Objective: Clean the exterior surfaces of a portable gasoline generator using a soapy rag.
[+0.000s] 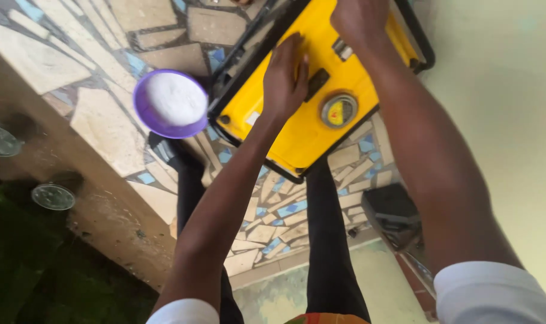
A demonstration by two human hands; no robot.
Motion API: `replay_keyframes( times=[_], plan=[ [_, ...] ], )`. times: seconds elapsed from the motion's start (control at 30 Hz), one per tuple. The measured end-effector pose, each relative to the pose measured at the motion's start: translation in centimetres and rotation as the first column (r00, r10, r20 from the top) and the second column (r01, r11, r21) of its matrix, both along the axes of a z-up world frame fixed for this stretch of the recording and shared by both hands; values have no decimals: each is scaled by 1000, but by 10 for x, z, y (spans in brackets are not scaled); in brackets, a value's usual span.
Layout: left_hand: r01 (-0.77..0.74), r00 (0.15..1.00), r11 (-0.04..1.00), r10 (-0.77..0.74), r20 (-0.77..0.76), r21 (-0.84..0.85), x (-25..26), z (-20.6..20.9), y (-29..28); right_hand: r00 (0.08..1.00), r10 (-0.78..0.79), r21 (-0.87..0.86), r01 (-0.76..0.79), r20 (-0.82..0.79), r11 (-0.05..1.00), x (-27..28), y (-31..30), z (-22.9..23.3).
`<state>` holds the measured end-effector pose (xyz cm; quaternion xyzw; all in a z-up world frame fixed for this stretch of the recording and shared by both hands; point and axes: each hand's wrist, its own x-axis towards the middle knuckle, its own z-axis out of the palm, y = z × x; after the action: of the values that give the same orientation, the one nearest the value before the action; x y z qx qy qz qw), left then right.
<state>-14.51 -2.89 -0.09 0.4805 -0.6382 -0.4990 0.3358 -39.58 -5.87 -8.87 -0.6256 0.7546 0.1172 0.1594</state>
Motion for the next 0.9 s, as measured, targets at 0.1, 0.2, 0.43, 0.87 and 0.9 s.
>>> replay_keyframes(
  times=[0.1, 0.2, 0.43, 0.87, 0.9],
  plan=[
    [-57, 984, 989, 79, 159, -134, -34, -6, -13, 1000, 21, -203, -18, 13, 979, 19, 14, 10],
    [-65, 948, 979, 121, 293, -193, -38, -7, -16, 977, 179, -464, -211, -112, 860, 59, 14, 98],
    [-4, 946, 965, 89, 311, -262, -43, 6, -18, 983, 183, -353, -173, -6, 919, 41, -14, 78],
    [43, 890, 976, 59, 452, -213, -47, 5, -21, 990, 125, -423, -143, -70, 895, 20, 5, 77],
    [49, 879, 977, 56, 473, -206, -43, 4, -14, 974, 225, -463, -203, -8, 863, 14, 7, 77]
  ],
)
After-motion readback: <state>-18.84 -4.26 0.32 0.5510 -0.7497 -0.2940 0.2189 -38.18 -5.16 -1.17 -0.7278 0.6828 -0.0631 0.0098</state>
